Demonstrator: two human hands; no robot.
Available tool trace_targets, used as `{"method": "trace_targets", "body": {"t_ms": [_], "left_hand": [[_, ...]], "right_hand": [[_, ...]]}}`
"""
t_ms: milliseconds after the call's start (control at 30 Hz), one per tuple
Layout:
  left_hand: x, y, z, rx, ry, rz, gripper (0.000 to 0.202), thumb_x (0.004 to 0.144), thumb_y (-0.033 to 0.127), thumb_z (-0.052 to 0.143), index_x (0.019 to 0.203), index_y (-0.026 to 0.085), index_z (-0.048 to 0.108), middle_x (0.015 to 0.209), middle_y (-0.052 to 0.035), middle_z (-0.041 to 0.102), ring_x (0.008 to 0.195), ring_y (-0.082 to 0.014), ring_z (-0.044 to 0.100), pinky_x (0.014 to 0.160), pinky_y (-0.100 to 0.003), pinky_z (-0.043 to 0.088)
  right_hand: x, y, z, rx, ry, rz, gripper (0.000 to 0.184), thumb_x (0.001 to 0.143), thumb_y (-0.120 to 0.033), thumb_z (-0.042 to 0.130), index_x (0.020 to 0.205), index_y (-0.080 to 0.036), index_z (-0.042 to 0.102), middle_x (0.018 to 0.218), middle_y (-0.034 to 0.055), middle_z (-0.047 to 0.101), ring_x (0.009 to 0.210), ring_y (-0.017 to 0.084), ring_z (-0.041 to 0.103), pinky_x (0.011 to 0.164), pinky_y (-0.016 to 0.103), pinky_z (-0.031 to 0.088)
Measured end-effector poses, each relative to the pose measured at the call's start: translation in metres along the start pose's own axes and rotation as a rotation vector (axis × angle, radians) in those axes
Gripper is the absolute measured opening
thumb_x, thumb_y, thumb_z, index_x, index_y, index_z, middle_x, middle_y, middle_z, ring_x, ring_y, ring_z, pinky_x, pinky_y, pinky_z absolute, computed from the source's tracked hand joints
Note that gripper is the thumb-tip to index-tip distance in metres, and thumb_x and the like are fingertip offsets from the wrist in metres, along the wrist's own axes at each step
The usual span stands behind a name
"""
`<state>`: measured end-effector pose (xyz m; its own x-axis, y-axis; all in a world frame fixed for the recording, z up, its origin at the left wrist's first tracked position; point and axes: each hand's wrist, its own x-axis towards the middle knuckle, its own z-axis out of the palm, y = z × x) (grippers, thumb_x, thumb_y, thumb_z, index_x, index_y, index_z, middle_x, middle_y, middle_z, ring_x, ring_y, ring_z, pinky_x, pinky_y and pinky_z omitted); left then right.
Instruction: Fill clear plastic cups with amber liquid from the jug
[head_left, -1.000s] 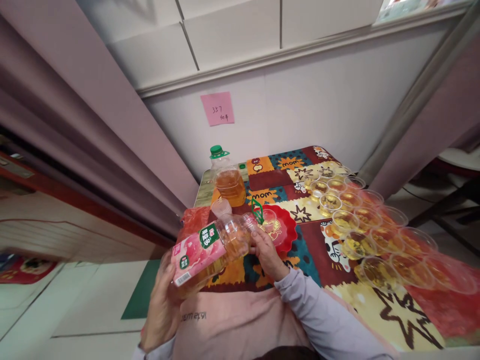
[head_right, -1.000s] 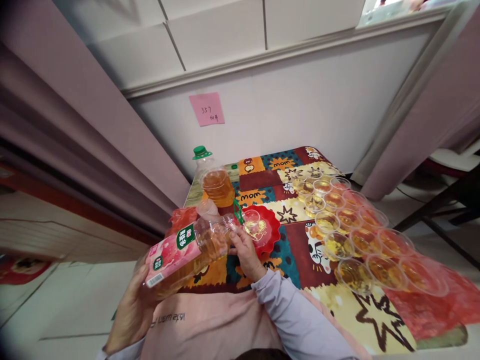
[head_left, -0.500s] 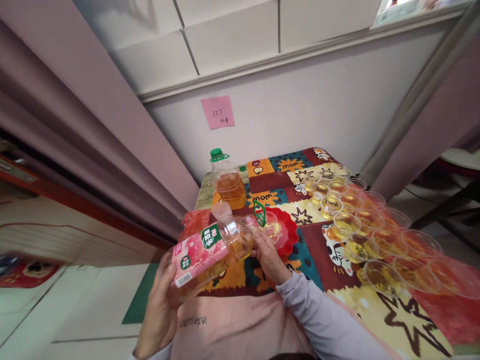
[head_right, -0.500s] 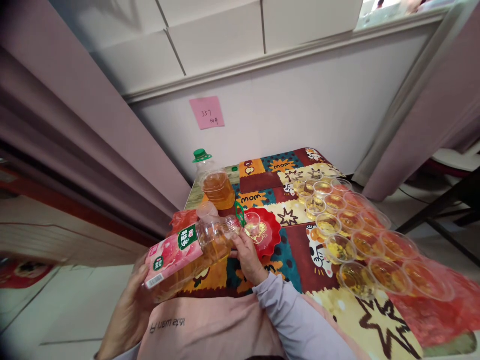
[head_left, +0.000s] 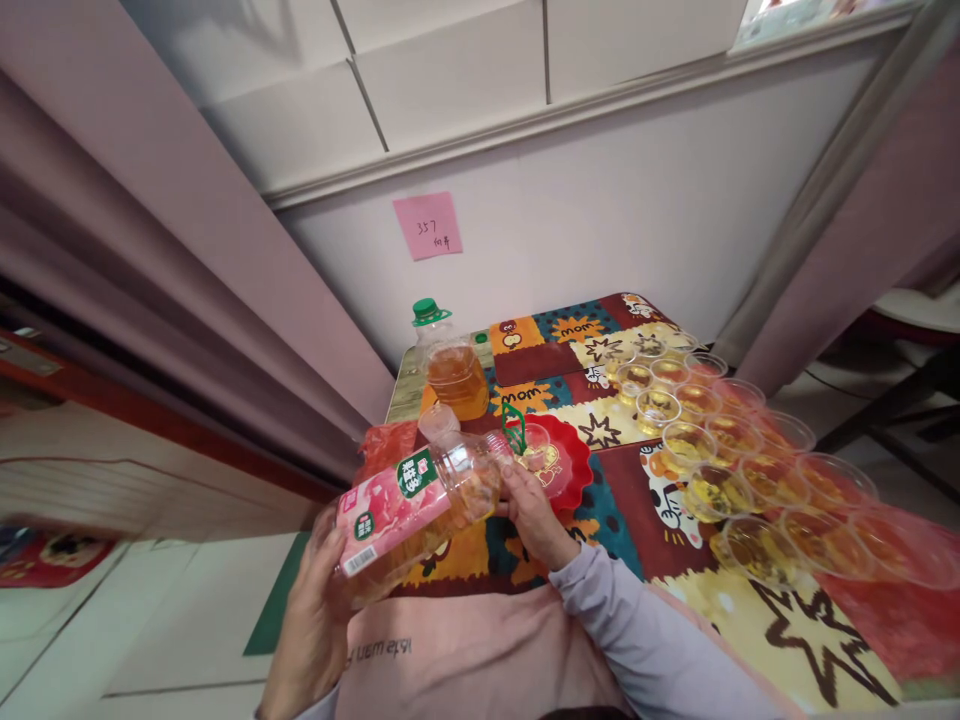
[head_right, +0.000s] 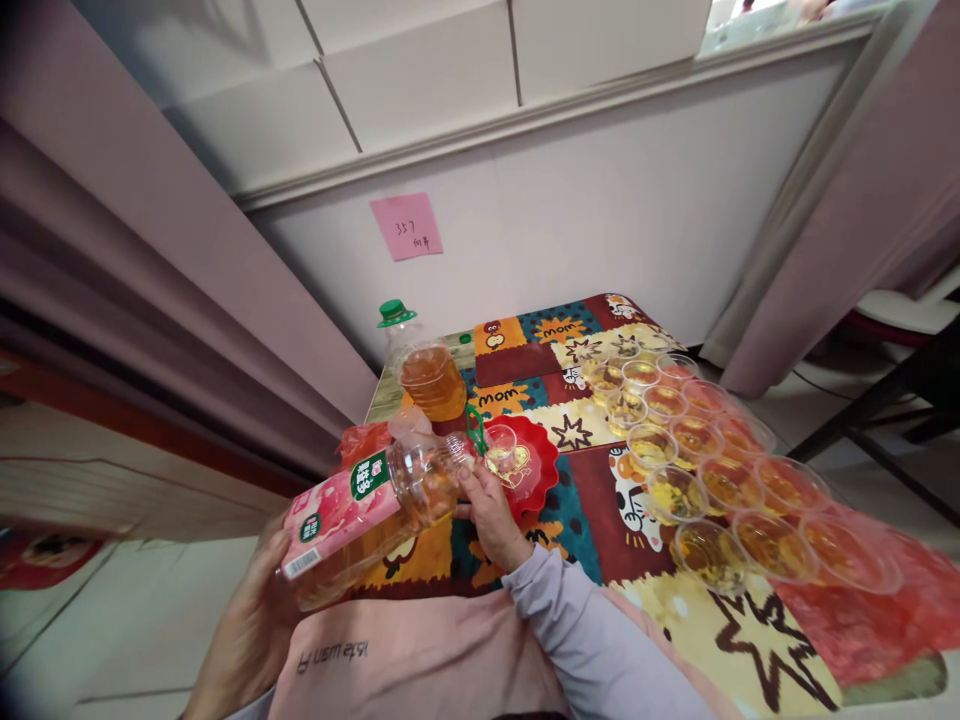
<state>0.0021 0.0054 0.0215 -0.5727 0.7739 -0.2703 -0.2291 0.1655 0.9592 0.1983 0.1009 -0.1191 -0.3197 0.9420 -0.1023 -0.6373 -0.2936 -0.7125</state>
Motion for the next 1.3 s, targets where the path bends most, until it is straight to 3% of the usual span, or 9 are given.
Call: {"method": "trace_targets", "body": {"t_ms": [133, 367, 567, 733, 933, 1300], "left_hand": [[0.000, 0.002, 0.001, 0.010, -0.009, -0.038, 0.078, 0.065, 0.056, 0.096, 0.136, 0.033, 0.072, 0.149, -0.0033, 0.070, 0.125, -0.0379, 0.072, 0.083, -0.041, 0.069], [-0.001, 0.006, 0.005, 0.003, 0.004, -0.028, 0.078, 0.065, 0.051, 0.096, 0.136, 0.031, 0.070, 0.137, -0.0052, 0.076, 0.113, -0.0355, 0.078, 0.079, -0.040, 0.069], [-0.005, 0.011, 0.010, 0.010, -0.014, -0.033, 0.071, 0.066, 0.046, 0.096, 0.131, 0.032, 0.071, 0.139, -0.0028, 0.075, 0.114, -0.0356, 0.077, 0.077, -0.040, 0.070], [-0.003, 0.010, 0.011, 0.011, -0.008, -0.017, 0.070, 0.065, 0.045, 0.096, 0.129, 0.031, 0.071, 0.143, -0.0032, 0.073, 0.117, -0.0362, 0.076, 0.080, -0.041, 0.070], [-0.002, 0.011, 0.011, 0.023, -0.039, -0.011, 0.070, 0.068, 0.048, 0.096, 0.131, 0.032, 0.070, 0.146, -0.0036, 0.071, 0.118, -0.0362, 0.076, 0.081, -0.042, 0.070], [0.003, 0.008, 0.009, 0.020, -0.035, 0.001, 0.071, 0.068, 0.049, 0.095, 0.133, 0.032, 0.071, 0.148, -0.0034, 0.070, 0.123, -0.0353, 0.073, 0.079, -0.036, 0.070]], "right_hand": [[0.000, -0.001, 0.000, -0.009, 0.004, 0.000, 0.058, 0.089, -0.073, 0.075, 0.128, -0.029, 0.073, 0.129, 0.0084, 0.079, 0.116, 0.030, 0.076, 0.085, 0.042, 0.066], [0.000, 0.002, -0.002, 0.034, 0.008, -0.015, 0.056, 0.091, -0.070, 0.075, 0.131, -0.030, 0.073, 0.132, 0.0073, 0.079, 0.115, 0.029, 0.077, 0.083, 0.039, 0.066], [0.001, 0.005, -0.004, 0.041, 0.041, -0.020, 0.053, 0.090, -0.068, 0.077, 0.127, -0.030, 0.073, 0.129, 0.0049, 0.080, 0.109, 0.027, 0.079, 0.075, 0.033, 0.065], [0.000, 0.002, -0.001, 0.067, 0.032, -0.026, 0.053, 0.090, -0.069, 0.078, 0.126, -0.030, 0.074, 0.128, 0.0059, 0.081, 0.111, 0.027, 0.079, 0.079, 0.036, 0.067], [0.000, 0.000, 0.000, 0.063, 0.034, -0.036, 0.056, 0.089, -0.070, 0.077, 0.128, -0.029, 0.072, 0.126, 0.0054, 0.081, 0.105, 0.027, 0.080, 0.072, 0.034, 0.067], [0.000, -0.003, 0.000, 0.041, 0.050, -0.029, 0.058, 0.087, -0.072, 0.078, 0.127, -0.030, 0.073, 0.129, 0.0051, 0.080, 0.111, 0.029, 0.079, 0.077, 0.040, 0.068]]}}
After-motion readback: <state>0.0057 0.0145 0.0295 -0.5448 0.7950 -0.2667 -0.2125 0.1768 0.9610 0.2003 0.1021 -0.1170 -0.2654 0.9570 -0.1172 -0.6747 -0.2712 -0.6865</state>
